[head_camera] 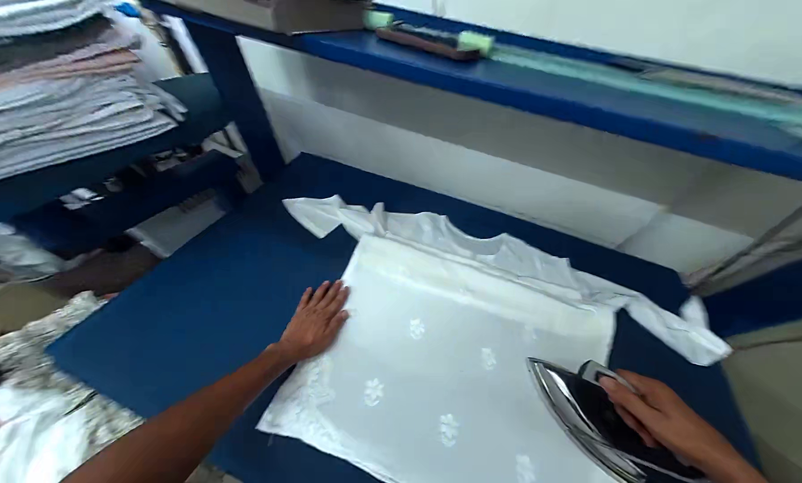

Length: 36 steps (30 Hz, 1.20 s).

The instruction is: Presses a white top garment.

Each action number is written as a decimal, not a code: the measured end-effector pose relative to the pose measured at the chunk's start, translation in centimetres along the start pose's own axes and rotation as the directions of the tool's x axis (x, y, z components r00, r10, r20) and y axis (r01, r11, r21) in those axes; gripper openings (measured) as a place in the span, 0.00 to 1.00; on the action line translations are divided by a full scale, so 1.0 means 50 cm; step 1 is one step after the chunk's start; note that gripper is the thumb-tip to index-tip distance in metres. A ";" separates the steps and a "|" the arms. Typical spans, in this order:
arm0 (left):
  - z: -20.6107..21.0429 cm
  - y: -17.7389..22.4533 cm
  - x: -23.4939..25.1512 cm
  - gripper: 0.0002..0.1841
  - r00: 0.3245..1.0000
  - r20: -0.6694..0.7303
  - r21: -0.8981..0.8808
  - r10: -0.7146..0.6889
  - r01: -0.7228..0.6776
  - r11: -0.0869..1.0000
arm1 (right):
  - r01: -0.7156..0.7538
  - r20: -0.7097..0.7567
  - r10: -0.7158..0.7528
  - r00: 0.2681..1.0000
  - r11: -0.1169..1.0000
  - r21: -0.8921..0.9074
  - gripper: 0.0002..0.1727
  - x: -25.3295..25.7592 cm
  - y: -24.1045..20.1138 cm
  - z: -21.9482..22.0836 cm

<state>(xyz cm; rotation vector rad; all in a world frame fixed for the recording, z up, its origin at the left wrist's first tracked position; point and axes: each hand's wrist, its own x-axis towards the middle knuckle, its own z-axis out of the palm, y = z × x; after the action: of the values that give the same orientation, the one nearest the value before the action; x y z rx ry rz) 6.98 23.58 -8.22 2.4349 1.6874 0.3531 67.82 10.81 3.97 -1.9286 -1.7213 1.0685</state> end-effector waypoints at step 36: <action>-0.042 0.053 -0.327 0.34 0.952 -0.183 -0.054 -0.244 0.238 0.970 | -0.419 -0.465 0.466 0.753 0.884 0.209 0.36 -0.164 -0.011 0.062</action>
<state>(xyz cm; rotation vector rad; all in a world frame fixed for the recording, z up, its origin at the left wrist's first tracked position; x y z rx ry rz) 3.29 7.35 -7.18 2.1982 2.0136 0.5859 65.37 2.41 4.81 -2.3532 -0.9328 0.6593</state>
